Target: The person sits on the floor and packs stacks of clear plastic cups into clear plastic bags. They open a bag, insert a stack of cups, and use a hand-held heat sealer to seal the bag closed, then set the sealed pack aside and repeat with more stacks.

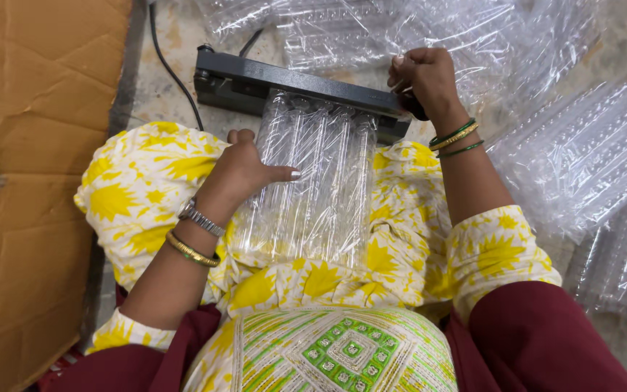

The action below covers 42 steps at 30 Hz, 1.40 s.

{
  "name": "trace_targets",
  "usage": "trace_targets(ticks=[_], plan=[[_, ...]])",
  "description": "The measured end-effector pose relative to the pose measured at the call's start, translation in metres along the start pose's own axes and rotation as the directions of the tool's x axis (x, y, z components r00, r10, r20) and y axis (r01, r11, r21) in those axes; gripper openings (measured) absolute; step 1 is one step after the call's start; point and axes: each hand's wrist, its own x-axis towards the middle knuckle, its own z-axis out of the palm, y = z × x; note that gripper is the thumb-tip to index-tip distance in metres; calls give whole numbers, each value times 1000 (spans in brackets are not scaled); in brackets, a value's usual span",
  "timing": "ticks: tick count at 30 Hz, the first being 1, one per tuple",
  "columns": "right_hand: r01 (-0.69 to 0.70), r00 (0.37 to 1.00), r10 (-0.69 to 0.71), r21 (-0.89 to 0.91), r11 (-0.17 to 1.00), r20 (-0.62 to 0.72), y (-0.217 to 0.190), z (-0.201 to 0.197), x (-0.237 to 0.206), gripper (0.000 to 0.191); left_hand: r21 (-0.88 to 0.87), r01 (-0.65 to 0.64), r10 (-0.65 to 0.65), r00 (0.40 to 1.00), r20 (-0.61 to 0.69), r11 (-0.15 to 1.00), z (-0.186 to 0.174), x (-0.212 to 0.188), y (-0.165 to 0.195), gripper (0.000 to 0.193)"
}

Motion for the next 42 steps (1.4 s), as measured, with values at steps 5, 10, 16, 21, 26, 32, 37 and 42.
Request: trace_targets(ticks=[5,10,16,21,26,32,37,42], plan=[[-49,991,41,-62,997,-125,8,2,8,45,-147,-130,102,978,-184,980,-2,21,-5,113],[-50,974,-7,-242,969,-227,3,11,12,74,-224,-71,3,956,-293,972,-4,42,4,98],[-78,968,1,-295,952,-252,4,12,15,83,-291,-89,10,965,-261,953,1,45,3,93],[-99,965,21,-288,953,-263,3,13,16,83,-323,-102,18,967,-252,941,4,44,1,93],[-116,963,41,-271,956,-266,0,15,17,81,-333,-86,8,973,-230,939,8,45,2,94],[-98,959,17,-276,956,-284,4,14,19,79,-290,-52,-11,977,-212,956,9,45,4,95],[-50,943,-76,-363,930,-324,8,16,17,80,-287,-20,-37,981,-190,958,10,47,4,95],[-54,919,-138,-465,884,-369,8,15,16,76,-270,-19,-30,984,-178,963,15,48,1,110]])
